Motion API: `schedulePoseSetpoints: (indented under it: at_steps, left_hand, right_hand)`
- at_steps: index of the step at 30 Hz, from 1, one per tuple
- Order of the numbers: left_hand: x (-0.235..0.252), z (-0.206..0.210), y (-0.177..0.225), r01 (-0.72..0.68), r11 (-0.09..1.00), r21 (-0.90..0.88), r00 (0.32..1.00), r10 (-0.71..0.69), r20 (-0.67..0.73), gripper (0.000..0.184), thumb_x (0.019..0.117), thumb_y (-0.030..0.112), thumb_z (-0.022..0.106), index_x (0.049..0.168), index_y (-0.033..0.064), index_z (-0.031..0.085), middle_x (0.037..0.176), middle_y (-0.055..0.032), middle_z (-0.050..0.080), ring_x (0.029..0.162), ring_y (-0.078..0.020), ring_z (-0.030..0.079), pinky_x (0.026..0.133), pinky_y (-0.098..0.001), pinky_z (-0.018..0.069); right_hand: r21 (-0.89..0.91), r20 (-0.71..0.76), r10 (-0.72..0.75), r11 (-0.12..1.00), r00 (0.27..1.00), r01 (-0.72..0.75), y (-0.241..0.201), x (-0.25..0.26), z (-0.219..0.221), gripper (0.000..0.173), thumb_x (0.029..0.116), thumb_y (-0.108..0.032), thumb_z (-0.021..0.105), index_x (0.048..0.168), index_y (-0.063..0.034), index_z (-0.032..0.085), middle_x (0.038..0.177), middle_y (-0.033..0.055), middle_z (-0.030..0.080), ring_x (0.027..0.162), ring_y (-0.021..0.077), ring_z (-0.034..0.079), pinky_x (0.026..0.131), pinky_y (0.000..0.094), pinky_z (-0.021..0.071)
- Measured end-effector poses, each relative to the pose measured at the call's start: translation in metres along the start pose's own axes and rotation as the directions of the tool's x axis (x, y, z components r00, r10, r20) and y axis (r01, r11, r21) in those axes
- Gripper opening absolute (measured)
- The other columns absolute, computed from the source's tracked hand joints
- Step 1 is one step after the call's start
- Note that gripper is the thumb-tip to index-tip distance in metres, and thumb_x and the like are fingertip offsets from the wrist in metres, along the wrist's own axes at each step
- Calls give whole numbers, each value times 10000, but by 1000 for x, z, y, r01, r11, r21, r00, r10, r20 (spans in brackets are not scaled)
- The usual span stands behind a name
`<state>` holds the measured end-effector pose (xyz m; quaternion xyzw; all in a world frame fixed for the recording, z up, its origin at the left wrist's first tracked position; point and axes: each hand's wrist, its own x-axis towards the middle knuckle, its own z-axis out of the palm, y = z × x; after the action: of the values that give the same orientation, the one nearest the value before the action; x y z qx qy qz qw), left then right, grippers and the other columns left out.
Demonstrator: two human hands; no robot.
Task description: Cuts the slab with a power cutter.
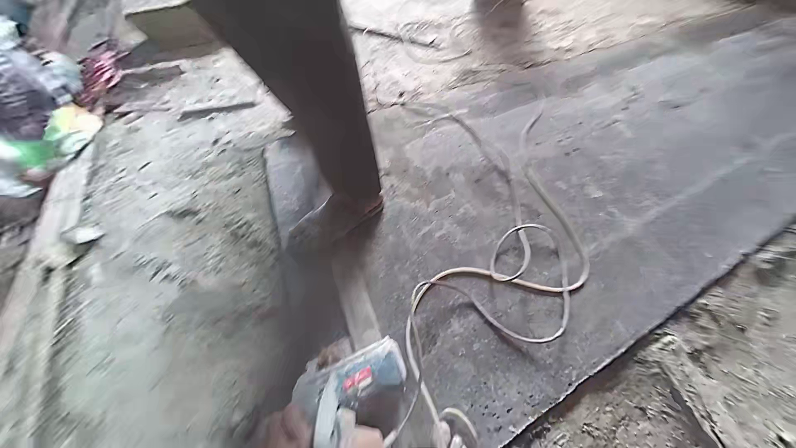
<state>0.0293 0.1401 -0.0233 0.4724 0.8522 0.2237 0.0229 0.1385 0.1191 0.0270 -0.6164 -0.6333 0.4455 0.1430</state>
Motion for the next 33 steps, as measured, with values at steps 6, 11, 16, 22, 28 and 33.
schedulePoseSetpoints:
  at_steps: [6, 11, 16, 22, 28, 33]
  left_hand:
    - [1, 7, -10, 54, 999, 5, 998, -54, 33, 484, 1019, 207, 402, 995, -186, 683, 1028, -370, 685, 1026, -527, 679, 951, -616, 513]
    - [3, 12, -10, 20, 999, 48, 999, -17, -52, 488, 1011, 220, 391, 881, -145, 688, 893, -302, 693, 893, -452, 703, 853, -540, 550]
    - [3, 26, -28, -59, 996, 61, 987, 67, -148, 544, 1032, 298, 349, 791, -78, 661, 799, -239, 672, 812, -363, 692, 778, -470, 545]
    - [0, 34, -41, -40, 999, -24, 975, 34, -221, 553, 1046, 363, 355, 748, 3, 651, 765, -168, 671, 786, -283, 682, 756, -410, 548]
    - [0, 40, -44, 0, 997, -79, 970, -19, -243, 590, 1066, 444, 326, 733, 70, 637, 755, -111, 658, 802, -236, 662, 785, -381, 523]
    - [3, 34, -41, 28, 995, -92, 986, -43, -160, 598, 1062, 427, 319, 731, 51, 645, 776, -135, 670, 822, -273, 671, 789, -416, 527]
  right_hand:
    - [-52, -198, -223, 975, 954, 217, 22, 9, 24, 653, 658, -315, 811, 1140, 96, 654, 749, 108, 721, 620, 249, 722, 537, 419, 586]
    - [7, -186, -220, 974, 958, 225, 22, 12, 26, 643, 682, -318, 787, 1142, 106, 638, 738, 107, 713, 611, 243, 717, 528, 414, 580]
    - [35, -127, -242, 968, 962, 248, 24, 16, 25, 622, 734, -308, 775, 1165, 111, 615, 767, 104, 719, 651, 225, 728, 565, 391, 597]
    - [24, -14, -285, 958, 958, 286, 28, 20, 21, 688, 808, -425, 779, 1218, 85, 563, 821, 85, 719, 671, 189, 719, 583, 378, 602]
    - [-30, 230, -348, 931, 909, 364, 27, 31, -22, 764, 844, -550, 734, 1283, 64, 615, 1071, 131, 742, 907, 220, 743, 777, 410, 620]
    - [61, 164, -382, 924, 909, 378, 43, 38, -74, 587, 912, -433, 727, 1262, 27, 620, 1013, 46, 745, 896, 102, 729, 811, 300, 626]
